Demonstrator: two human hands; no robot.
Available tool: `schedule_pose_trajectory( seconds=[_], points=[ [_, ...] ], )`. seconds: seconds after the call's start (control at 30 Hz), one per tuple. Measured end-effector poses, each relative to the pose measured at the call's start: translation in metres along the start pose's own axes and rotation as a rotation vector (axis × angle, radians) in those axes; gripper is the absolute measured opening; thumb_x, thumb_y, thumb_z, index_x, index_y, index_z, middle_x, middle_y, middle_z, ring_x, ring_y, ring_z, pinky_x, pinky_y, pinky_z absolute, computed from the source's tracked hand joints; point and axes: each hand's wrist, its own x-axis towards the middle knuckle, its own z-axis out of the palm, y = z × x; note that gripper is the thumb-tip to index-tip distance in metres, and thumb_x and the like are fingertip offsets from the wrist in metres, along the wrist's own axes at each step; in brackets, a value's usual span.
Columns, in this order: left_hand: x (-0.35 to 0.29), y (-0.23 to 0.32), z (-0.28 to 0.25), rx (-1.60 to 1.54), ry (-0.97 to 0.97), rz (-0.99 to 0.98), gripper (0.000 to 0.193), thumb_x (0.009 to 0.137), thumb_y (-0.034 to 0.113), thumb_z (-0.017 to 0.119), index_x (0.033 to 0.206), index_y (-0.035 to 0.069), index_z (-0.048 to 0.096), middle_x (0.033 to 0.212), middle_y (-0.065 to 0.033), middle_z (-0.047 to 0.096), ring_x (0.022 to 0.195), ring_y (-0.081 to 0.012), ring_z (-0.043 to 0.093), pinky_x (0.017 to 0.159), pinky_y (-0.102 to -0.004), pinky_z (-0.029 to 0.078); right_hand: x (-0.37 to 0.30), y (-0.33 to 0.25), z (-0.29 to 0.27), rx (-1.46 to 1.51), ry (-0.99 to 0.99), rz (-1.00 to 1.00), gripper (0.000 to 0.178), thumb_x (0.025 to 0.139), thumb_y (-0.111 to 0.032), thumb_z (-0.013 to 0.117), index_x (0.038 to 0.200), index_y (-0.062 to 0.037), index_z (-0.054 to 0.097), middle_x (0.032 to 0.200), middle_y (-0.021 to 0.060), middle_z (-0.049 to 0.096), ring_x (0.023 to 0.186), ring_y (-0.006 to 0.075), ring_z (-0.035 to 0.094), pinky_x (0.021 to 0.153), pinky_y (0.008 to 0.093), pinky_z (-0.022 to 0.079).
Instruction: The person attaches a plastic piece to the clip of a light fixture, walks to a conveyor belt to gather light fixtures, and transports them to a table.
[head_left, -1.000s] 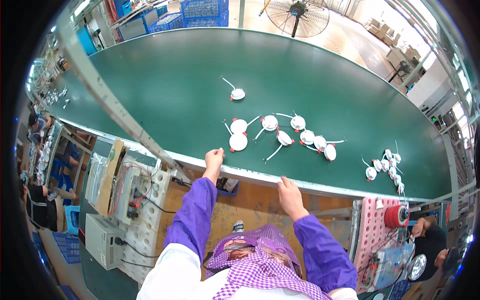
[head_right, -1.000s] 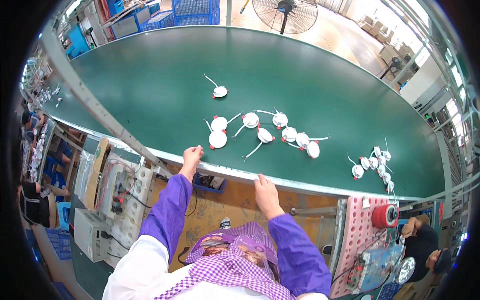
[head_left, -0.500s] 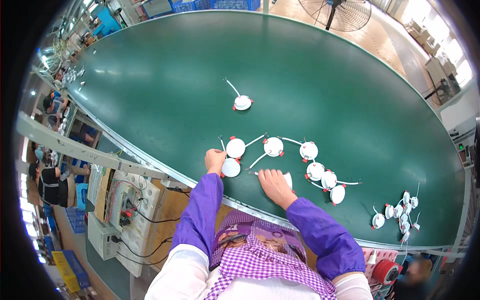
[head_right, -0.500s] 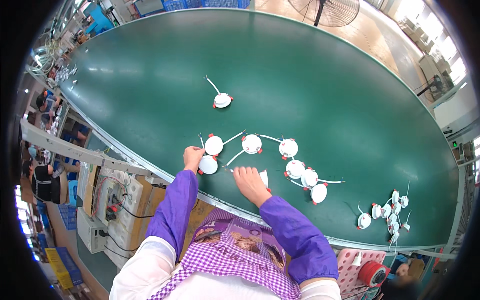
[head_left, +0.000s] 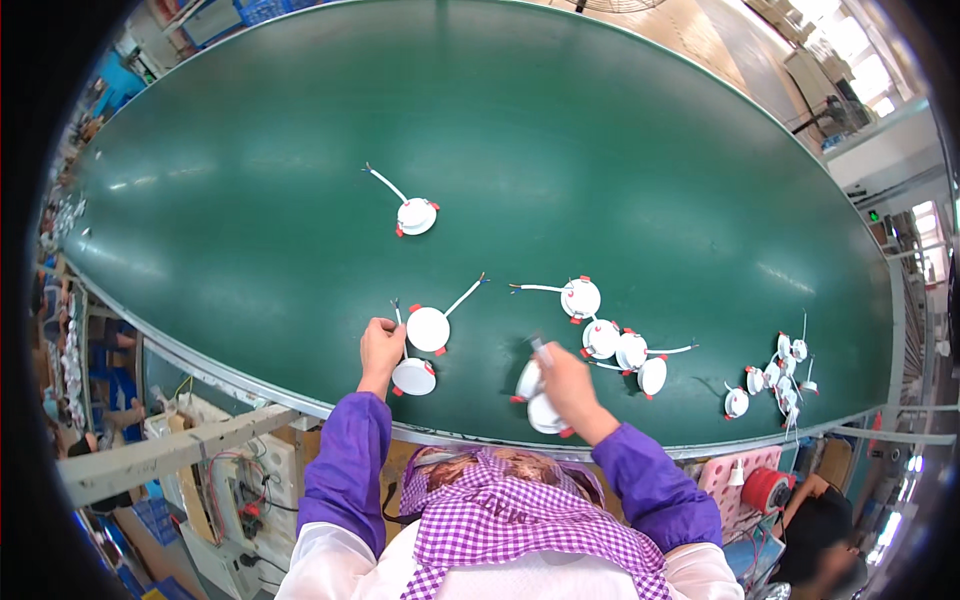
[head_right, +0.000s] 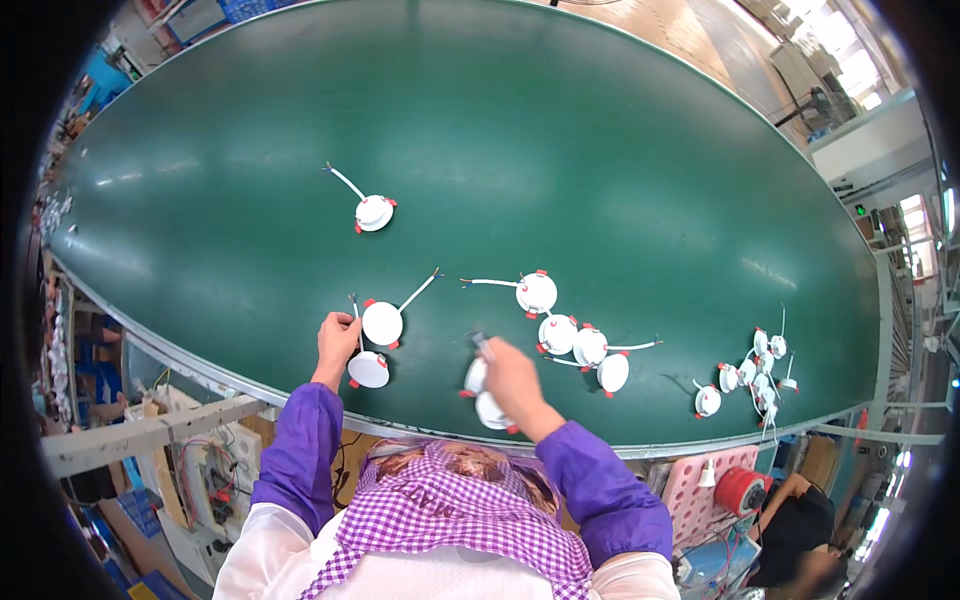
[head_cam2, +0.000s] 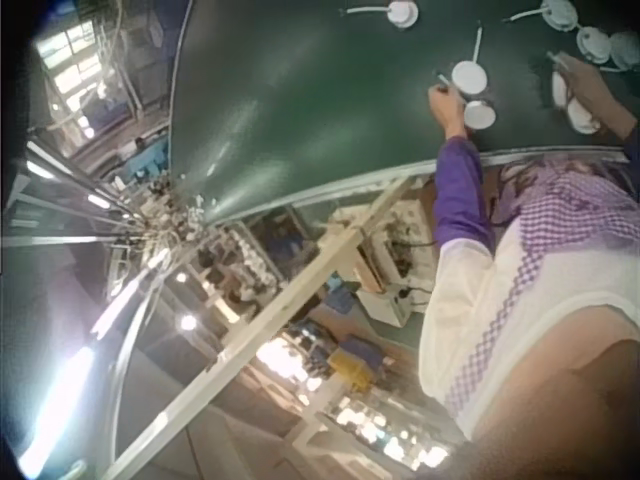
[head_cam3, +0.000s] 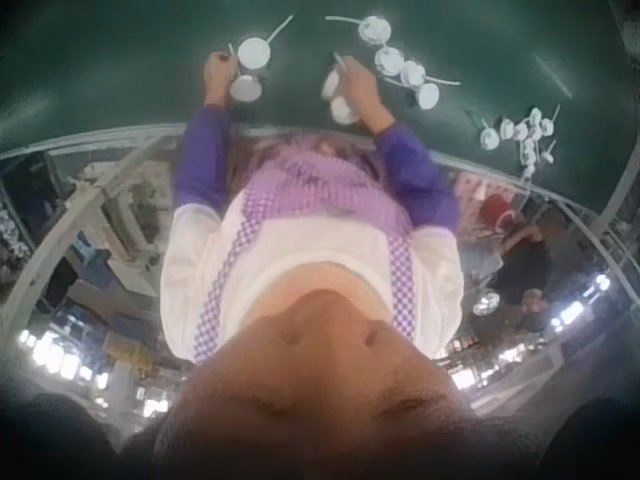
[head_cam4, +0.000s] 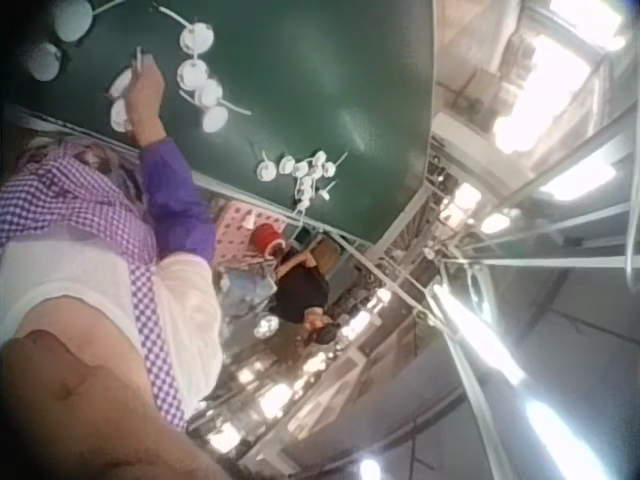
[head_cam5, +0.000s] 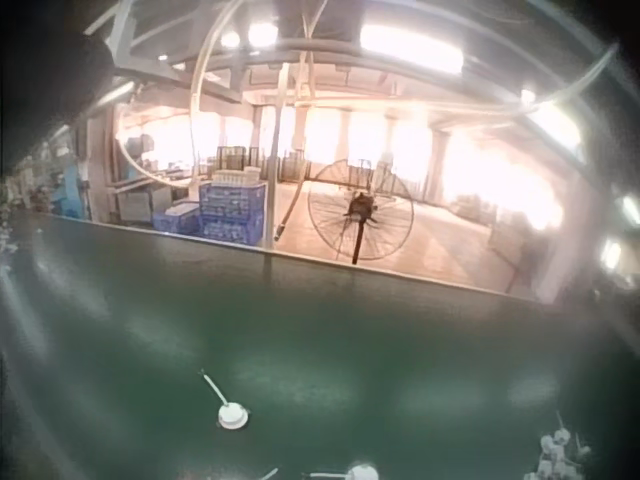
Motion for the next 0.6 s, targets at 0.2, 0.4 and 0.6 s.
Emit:
schedule_pose_trajectory(
  seconds=[0.2, 0.4, 0.6],
  points=[
    [-0.004, 0.000, -0.003, 0.594, 0.053, 0.328, 0.019, 0.080, 0.015, 0.063, 0.089, 0.000, 0.058, 0.075, -0.0144, 0.064, 0.073, -0.0299, 0.066, 0.066, -0.0410, 0.052, 0.057, 0.031, -0.024, -0.129, 0.220, 0.247, 0.022, 0.092, -0.023, 0.053, 0.101, -0.0029, 0.053, 0.077, 0.0218, 0.058, 0.073, 0.0411, 0.059, 0.063, 0.0494, 0.045],
    [-0.012, 0.070, -0.050, -0.184, -0.205, 0.169, 0.014, 0.091, 0.013, 0.054, 0.088, -0.001, 0.057, 0.063, -0.0095, 0.056, 0.055, -0.0161, 0.059, 0.049, -0.0322, 0.047, 0.094, 0.041, -0.016, -0.472, 0.177, 0.152, 0.030, 0.085, -0.025, 0.063, 0.104, -0.0042, 0.056, 0.103, 0.0187, 0.052, 0.074, 0.0357, 0.064, 0.062, 0.0444, 0.051],
    [-0.012, 0.145, 0.031, 0.768, -0.229, 0.686, 0.017, 0.082, 0.020, 0.064, 0.086, 0.004, 0.068, 0.090, -0.0179, 0.061, 0.076, -0.0303, 0.066, 0.064, -0.0395, 0.052, 0.106, 0.056, 0.021, -0.682, 0.064, 0.125, 0.015, 0.084, -0.018, 0.059, 0.095, -0.0078, 0.059, 0.098, 0.0142, 0.055, 0.069, 0.0289, 0.066, 0.057, 0.0403, 0.053]
  ],
)
